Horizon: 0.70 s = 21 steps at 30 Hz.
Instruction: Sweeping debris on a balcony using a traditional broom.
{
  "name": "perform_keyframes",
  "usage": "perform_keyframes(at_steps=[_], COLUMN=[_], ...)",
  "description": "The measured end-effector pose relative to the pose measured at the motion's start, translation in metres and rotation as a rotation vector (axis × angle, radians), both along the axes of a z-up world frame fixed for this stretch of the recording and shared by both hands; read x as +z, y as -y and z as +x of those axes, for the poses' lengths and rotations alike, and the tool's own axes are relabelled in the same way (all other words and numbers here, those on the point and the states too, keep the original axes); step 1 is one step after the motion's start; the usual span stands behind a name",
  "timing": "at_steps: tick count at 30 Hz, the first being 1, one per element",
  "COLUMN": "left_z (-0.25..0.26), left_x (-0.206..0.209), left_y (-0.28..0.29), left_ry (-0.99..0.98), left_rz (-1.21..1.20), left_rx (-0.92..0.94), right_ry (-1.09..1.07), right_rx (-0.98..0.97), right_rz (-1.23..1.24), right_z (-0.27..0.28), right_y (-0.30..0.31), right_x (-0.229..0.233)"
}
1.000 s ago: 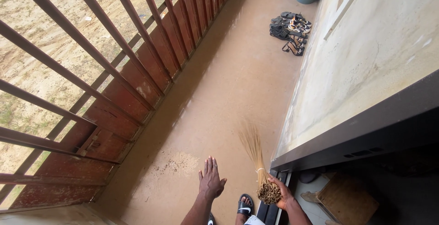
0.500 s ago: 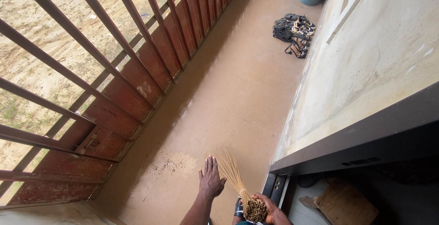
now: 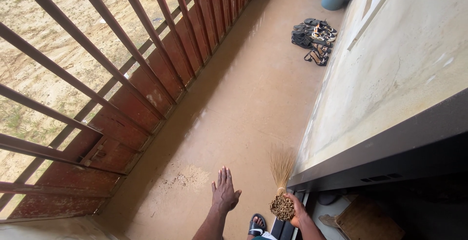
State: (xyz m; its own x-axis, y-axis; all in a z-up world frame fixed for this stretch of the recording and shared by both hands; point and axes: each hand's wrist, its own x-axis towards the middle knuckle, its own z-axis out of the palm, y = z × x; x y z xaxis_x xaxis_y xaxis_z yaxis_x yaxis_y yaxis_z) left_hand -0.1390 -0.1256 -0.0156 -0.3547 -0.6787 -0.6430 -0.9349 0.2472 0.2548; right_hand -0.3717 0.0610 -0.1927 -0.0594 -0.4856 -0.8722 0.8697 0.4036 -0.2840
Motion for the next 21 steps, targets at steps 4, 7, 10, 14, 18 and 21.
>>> perform_keyframes(at_steps=[4, 7, 10, 14, 18, 21], left_z=[-0.005, -0.01, -0.012, -0.017, -0.015, -0.011], left_x=[0.002, 0.004, -0.003, -0.012, -0.003, 0.002], left_y=[0.0, -0.001, -0.005, -0.004, -0.005, -0.005], left_ry=[0.019, 0.01, 0.004, -0.043, -0.053, -0.038], left_rz=[0.0, -0.003, -0.004, -0.034, -0.04, -0.04], left_rx=[-0.017, -0.005, -0.032, -0.022, -0.011, -0.004], right_ry=[0.032, 0.098, 0.247, 0.107, -0.033, -0.096], right_rx=[0.135, 0.154, 0.234, 0.281, 0.163, 0.015], right_rz=[0.062, 0.0, 0.044, -0.136, -0.184, -0.084], right_z=[0.018, 0.031, 0.038, 0.02, 0.002, -0.009], right_y=[-0.017, -0.031, -0.025, -0.006, 0.002, 0.008], right_x=[-0.072, -0.129, -0.056, 0.03, 0.047, 0.032])
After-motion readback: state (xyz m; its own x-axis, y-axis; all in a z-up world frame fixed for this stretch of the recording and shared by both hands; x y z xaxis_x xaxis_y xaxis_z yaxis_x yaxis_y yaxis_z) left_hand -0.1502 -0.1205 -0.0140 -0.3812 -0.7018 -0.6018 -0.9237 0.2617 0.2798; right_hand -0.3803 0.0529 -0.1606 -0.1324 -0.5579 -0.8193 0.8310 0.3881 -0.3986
